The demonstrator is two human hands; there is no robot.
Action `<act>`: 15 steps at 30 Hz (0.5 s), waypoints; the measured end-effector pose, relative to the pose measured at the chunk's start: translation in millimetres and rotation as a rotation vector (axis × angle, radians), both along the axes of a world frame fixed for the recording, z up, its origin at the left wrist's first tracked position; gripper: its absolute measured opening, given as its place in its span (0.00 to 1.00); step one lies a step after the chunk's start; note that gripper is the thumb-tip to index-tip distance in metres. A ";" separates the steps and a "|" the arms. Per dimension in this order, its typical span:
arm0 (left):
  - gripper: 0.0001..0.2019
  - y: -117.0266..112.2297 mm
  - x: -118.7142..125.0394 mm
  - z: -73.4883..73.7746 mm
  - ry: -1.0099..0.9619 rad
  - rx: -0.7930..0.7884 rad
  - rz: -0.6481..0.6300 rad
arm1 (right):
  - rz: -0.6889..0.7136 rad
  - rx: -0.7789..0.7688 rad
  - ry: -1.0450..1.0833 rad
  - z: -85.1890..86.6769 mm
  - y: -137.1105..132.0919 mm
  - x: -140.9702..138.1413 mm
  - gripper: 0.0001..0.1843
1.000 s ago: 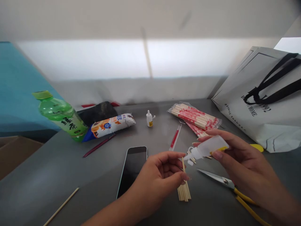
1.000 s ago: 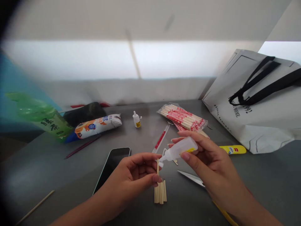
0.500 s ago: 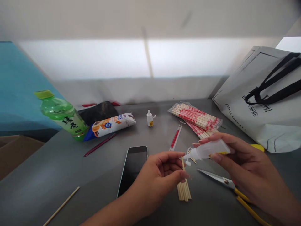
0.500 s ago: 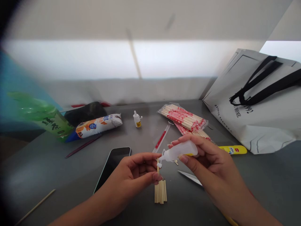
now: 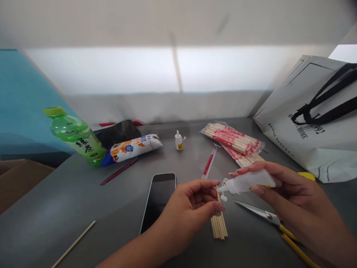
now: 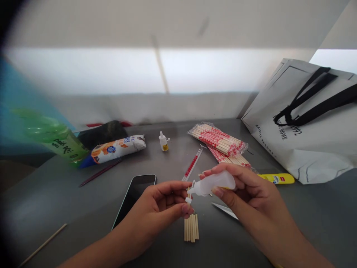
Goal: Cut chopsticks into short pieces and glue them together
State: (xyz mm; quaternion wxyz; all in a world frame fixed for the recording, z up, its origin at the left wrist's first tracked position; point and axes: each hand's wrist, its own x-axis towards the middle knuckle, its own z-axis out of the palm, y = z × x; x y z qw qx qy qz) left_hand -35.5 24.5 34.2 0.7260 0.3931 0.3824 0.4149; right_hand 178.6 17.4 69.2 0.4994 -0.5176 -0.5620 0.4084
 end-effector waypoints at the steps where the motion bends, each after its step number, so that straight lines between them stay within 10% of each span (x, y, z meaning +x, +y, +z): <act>1: 0.22 0.0 0.0 -0.2 -0.003 -0.001 0.001 | 0.022 -0.018 0.012 -0.9 0.1 1.9 0.16; 15: 0.20 1.3 1.2 -0.2 -0.008 0.013 0.006 | 0.060 -0.018 0.002 -2.1 -0.9 11.1 0.17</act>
